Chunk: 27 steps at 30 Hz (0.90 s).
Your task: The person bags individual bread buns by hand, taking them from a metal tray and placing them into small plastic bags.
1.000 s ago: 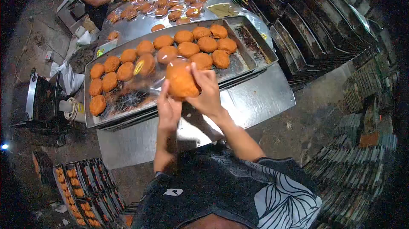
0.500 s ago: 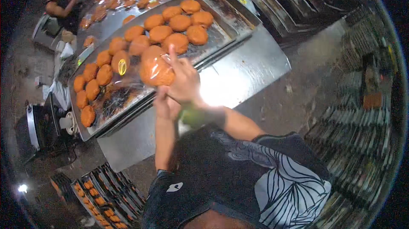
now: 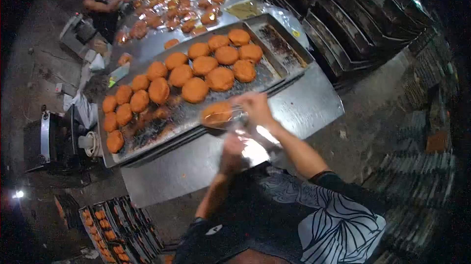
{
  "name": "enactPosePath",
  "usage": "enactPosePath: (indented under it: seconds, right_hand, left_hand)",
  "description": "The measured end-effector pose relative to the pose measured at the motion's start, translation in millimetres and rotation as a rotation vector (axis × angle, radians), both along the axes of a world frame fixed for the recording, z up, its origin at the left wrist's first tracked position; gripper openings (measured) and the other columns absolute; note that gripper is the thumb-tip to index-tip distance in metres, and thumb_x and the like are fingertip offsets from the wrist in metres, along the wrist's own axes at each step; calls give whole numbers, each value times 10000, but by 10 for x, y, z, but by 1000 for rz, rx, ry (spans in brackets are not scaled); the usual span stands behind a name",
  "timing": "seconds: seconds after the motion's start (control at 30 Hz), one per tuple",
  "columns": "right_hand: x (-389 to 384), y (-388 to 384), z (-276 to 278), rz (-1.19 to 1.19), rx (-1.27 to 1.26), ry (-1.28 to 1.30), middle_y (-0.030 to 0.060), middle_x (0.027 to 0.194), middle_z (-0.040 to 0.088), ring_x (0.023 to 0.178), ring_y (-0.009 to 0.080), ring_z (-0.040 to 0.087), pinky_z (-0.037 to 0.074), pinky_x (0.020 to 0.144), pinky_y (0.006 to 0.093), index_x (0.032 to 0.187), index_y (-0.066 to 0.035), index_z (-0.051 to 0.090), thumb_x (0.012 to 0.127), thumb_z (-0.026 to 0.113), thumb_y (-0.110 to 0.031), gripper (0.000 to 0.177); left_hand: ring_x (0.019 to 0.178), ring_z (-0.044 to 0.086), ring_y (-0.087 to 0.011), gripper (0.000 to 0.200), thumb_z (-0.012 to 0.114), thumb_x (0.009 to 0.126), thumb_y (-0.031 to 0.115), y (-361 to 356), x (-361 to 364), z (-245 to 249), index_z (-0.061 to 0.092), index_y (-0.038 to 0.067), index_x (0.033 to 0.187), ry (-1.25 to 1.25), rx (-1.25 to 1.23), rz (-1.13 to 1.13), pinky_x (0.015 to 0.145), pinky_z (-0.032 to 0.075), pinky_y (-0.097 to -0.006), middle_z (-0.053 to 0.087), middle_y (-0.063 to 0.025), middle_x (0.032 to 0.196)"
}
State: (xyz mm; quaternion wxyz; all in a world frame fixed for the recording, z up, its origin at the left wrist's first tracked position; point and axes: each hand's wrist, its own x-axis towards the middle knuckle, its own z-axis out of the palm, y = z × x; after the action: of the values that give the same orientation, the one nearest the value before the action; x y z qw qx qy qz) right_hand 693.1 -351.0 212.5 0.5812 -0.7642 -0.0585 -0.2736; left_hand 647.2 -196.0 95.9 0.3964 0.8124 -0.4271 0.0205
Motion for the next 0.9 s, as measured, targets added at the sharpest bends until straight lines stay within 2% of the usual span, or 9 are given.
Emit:
enactPosePath:
  seconds: [0.07, 0.13, 0.3, 0.4, 0.5, 0.73, 0.77, 0.83, 0.9]
  right_hand:
    - [418, -185, 672, -209, -231, 94, 134, 649, 599, 586, 235, 588, 442, 527, 309, 718, 21, 616, 748, 543, -138, 177]
    - [939, -46, 1098, -278, -168, -312, 132, 789, 612, 724, 247, 587, 447, 652, 318, 788, 26, 598, 761, 537, -148, 186]
    - [14, -198, 354, 180, -255, -16, 203, 1082, 506, 1018, 297, 486, 377, 866, 354, 1063, 4, 498, 717, 620, -212, 426]
    - [-967, -740, -668, 504, -100, 1010, 83, 695, 609, 665, 127, 560, 457, 633, 286, 772, -10, 614, 775, 521, -240, 248]
    - [-1214, -778, -1057, 486, -276, 706, 104, 730, 613, 640, 137, 548, 446, 583, 278, 838, -25, 616, 790, 488, -184, 209]
    - [-1508, -694, -812, 67, -322, 650, 209, 603, 528, 559, 371, 542, 422, 495, 382, 713, -33, 384, 811, 506, -136, 188]
    - [-1551, -566, -813, -49, -287, 554, 196, 597, 536, 556, 345, 560, 424, 482, 370, 783, -23, 418, 823, 477, -116, 117]
    - [-1455, -432, -903, -91, -229, 482, 162, 576, 542, 521, 299, 572, 429, 469, 348, 868, -10, 423, 832, 440, -90, 89]
    - [-1216, -289, -666, 12, -94, 671, 119, 548, 540, 467, 216, 563, 428, 442, 312, 940, -5, 415, 846, 406, -82, 122]
  left_hand:
    - [724, 512, -257, 275, 601, 692, 157, -259, -230, -829, 505, -1, 897, 380, -74, -262, 679, 437, -350, 527, -140, 819]
    - [775, 478, -262, 297, 596, 723, 149, -615, -533, -426, 461, -18, 929, 558, 82, -87, 711, 419, -357, 493, -149, 835]
    - [718, 550, -267, 264, 626, 713, 245, -786, -383, -1241, 569, -13, 706, 9, -37, 93, 656, 443, -354, 562, -139, 670]
    - [760, 560, -233, 247, 510, 805, 177, -535, -185, -862, 569, -38, 911, 847, -11, 83, 700, 447, -351, 589, -124, 816]
    - [783, 556, -135, 276, 491, 838, 204, -562, -180, -19, 574, -37, 943, 1382, -224, 28, 669, 454, -273, 595, -68, 844]
    - [662, 548, -94, 279, 593, 760, 315, -730, -277, -288, 628, 49, 838, 964, 72, 81, 590, 439, -247, 609, -30, 727]
    - [638, 545, -91, 274, 603, 745, 321, -727, -315, -748, 630, 61, 828, 813, 75, 4, 570, 437, -254, 606, -26, 701]
    - [630, 560, -113, 243, 584, 756, 310, -729, -211, 519, 634, 78, 807, 855, -54, 84, 573, 444, -272, 614, -26, 683]
    - [735, 592, -145, 251, 567, 773, 288, -598, -52, 382, 615, 62, 868, 675, -141, 308, 651, 452, -273, 623, -73, 796]
